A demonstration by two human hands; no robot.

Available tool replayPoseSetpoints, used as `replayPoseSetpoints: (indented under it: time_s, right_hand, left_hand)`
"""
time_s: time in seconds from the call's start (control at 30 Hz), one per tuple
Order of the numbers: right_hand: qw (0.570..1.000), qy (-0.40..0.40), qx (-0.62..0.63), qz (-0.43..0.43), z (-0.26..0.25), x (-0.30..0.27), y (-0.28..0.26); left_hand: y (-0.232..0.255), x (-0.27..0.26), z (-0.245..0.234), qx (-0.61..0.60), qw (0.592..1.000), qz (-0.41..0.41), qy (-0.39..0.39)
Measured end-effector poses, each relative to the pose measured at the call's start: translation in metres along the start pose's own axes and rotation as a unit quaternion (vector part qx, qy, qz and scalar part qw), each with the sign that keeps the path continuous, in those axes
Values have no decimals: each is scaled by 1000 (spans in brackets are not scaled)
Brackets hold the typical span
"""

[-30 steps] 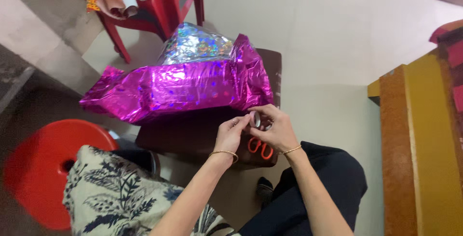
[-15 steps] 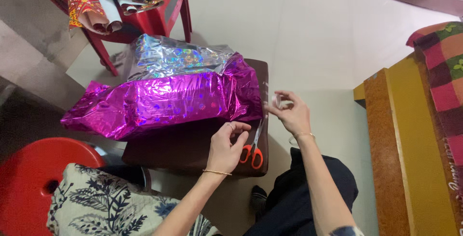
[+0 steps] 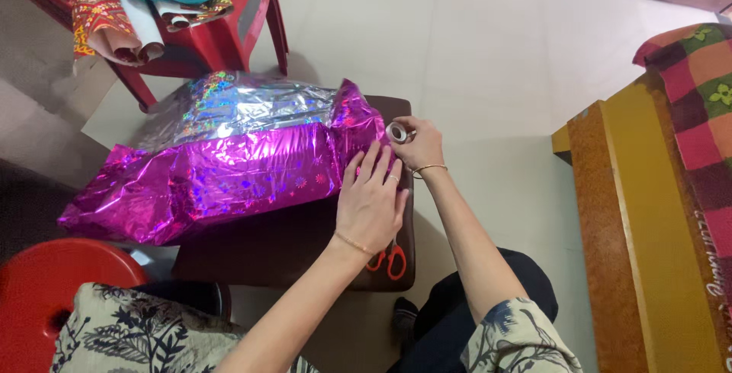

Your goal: The person wraps a rectangular box with shiny purple wrapping paper. They cut the paper with scissors, fold the edges, and secure the seams with clear tape. The wrapped box is placed on a brown stool.

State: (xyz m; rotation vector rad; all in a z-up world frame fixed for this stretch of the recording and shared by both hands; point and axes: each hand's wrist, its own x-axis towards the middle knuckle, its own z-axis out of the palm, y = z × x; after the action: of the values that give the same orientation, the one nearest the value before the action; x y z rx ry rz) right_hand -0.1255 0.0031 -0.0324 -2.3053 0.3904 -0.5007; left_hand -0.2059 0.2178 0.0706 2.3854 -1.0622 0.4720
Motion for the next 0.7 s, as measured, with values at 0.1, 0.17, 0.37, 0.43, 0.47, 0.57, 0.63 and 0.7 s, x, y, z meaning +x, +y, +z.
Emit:
replayPoseSetpoints:
  time_s: [0.1, 0.17, 0.37, 0.43, 0.47, 0.57, 0.63, 0.7]
  right_hand:
    - [1000, 12, 9, 6, 5, 12, 6]
    - [1000, 9, 5, 4, 7, 24, 10]
    - [999, -23, -23, -8, 18, 36, 19]
    - [1000, -23, -18, -1, 12, 33, 9]
    - [1000, -12, -10, 11, 7, 28, -1]
    - [997, 80, 5, -20, -21, -3, -40]
    - [988, 128, -2, -83, -39, -22, -78]
    - [985, 122, 6, -126, -46, -42, -118]
  left_hand:
    - [-6, 19, 16, 55, 998, 8, -34]
    - [-9, 25, 24, 26, 997, 3, -72]
    - [-12, 18, 17, -41, 997, 45, -50]
    - [-16, 10, 1, -78, 995, 51, -22]
    - [-19, 3, -10, -97, 994, 51, 0]
    - [-45, -15, -43, -104, 993, 27, 53]
    - [-70, -23, -64, -81, 994, 0, 71]
    - [-101, -28, -78, -49, 996, -25, 74]
